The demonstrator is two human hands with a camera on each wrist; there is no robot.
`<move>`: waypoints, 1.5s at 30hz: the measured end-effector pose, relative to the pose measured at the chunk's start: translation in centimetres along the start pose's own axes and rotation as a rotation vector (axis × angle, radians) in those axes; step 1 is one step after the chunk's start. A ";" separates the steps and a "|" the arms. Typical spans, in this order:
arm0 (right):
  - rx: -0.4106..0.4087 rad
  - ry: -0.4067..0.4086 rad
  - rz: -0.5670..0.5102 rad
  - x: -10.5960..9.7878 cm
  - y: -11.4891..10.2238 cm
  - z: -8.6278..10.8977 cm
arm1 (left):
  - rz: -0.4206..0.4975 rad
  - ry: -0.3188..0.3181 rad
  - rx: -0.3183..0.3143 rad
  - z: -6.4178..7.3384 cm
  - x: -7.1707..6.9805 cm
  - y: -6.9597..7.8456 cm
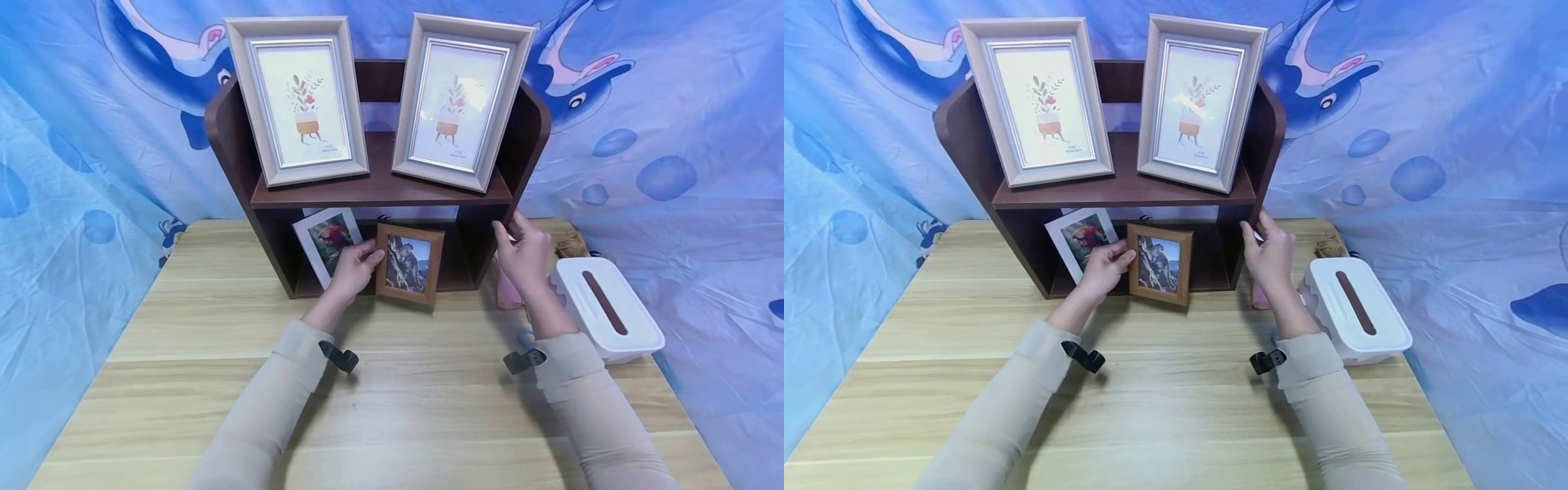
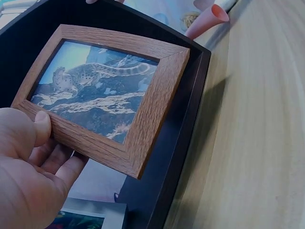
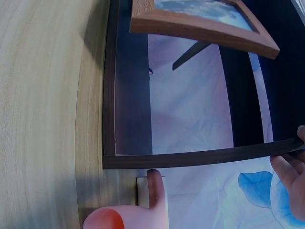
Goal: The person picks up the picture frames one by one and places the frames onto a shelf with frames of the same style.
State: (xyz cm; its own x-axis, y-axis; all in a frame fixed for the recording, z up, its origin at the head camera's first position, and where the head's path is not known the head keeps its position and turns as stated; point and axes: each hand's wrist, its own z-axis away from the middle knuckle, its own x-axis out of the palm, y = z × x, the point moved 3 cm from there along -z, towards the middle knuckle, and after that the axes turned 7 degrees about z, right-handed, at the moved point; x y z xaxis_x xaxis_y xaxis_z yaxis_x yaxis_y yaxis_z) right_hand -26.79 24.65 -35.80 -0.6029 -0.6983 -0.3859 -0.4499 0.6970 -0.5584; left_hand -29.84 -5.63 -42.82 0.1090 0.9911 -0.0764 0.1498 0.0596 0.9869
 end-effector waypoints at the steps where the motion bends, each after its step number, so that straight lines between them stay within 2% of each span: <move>1: -0.002 -0.001 0.001 0.0 0.0 0.0 | -0.001 0.004 0.001 -0.2 0.1 0.0; 4: -0.003 -0.001 0.012 0.0 0.1 0.1 | -0.013 0.020 0.001 -1.0 0.2 -0.1; 10: -0.006 0.005 0.000 0.0 0.0 0.0 | 0.011 0.029 -0.039 -2.4 0.7 -0.5; 17: -0.003 0.009 -0.012 0.1 0.0 -0.1 | 0.025 0.008 -0.068 -4.2 1.4 -1.3; 22: 0.022 -0.007 -0.032 0.1 0.0 0.0 | -0.006 -0.002 -0.093 -5.2 1.9 -1.4; 38: 0.017 -0.017 -0.024 0.2 0.1 0.1 | -0.062 0.004 -0.065 -7.8 3.0 -2.7; 45: 0.043 -0.019 -0.027 0.2 0.1 0.0 | -0.029 0.035 -0.036 -8.8 3.4 -3.2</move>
State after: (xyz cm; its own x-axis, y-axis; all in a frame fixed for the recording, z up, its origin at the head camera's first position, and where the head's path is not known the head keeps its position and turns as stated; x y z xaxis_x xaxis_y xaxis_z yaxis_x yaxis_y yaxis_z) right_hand -26.91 24.60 -35.96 -0.5782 -0.7200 -0.3837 -0.4372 0.6705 -0.5994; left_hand -38.54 -1.37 -44.98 0.0709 0.9924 -0.1010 0.1165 0.0923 0.9889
